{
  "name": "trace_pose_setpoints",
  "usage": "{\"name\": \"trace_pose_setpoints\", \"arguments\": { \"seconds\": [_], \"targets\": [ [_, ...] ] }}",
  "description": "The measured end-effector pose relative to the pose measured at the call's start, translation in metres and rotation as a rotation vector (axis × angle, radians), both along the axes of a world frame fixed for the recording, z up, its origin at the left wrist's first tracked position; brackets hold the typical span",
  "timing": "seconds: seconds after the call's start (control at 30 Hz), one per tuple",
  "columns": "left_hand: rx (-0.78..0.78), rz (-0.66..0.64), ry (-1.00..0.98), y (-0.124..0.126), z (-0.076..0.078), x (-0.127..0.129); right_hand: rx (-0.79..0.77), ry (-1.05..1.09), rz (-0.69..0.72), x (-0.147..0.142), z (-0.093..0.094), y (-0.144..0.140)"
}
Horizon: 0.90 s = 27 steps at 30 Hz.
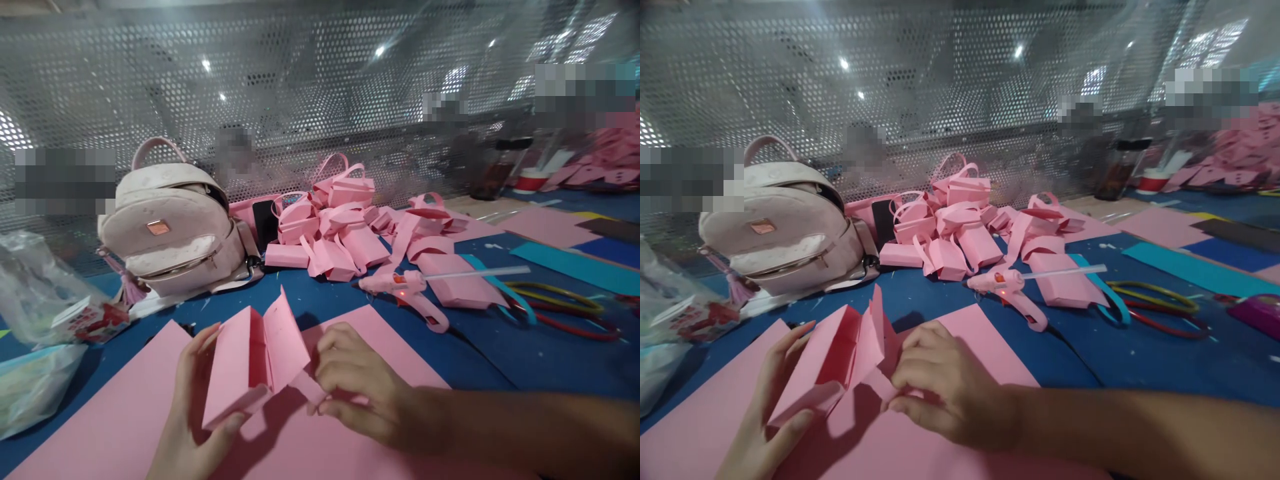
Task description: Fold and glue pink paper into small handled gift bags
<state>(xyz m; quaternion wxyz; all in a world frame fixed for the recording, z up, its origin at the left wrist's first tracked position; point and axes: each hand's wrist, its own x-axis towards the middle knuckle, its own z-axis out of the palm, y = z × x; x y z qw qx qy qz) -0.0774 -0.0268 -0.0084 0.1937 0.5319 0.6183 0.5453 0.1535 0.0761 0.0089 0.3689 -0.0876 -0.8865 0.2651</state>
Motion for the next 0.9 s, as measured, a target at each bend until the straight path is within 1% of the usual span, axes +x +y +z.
{"name": "trace_pose_setpoints", "arguments": {
  "seconds": [0.17, 0.3, 0.37, 0.43, 0.53, 0.6, 0.67, 0.73, 0.8, 0.9],
  "targets": [
    [0.025, 0.032, -0.008, 0.003, 0.001, 0.0, -0.001, 0.02, 0.042, -0.003, 0.001, 0.006],
    [0.113, 0.046, 0.011, 0.005, 0.005, 0.003, -0.038, -0.001, 0.082, -0.005, -0.002, 0.008],
    [0.16, 0.058, 0.052, 0.004, 0.005, 0.003, -0.125, -0.034, 0.083, -0.005, -0.006, 0.009],
    [0.198, 0.062, 0.073, 0.003, 0.001, 0.001, -0.286, -0.073, 0.052, -0.006, -0.009, 0.009],
    [0.234, 0.055, 0.046, 0.004, -0.012, -0.01, -0.546, -0.125, 0.007, -0.006, -0.012, 0.007],
    [0.254, 0.054, -0.005, 0.007, -0.023, -0.02, -0.65, -0.147, 0.013, -0.007, -0.01, 0.005],
    [0.265, 0.092, -0.057, 0.011, -0.033, -0.032, -0.717, -0.144, 0.042, -0.008, -0.007, 0.004],
    [0.27, 0.148, -0.105, 0.013, -0.039, -0.042, -0.761, -0.134, 0.075, -0.009, -0.005, 0.003],
    [0.274, 0.159, -0.145, 0.014, -0.04, -0.049, -0.785, -0.122, 0.092, -0.01, -0.004, 0.003],
    [0.262, 0.168, -0.185, 0.013, -0.035, -0.05, -0.834, -0.126, 0.097, -0.011, -0.005, 0.004]
  ]
}}
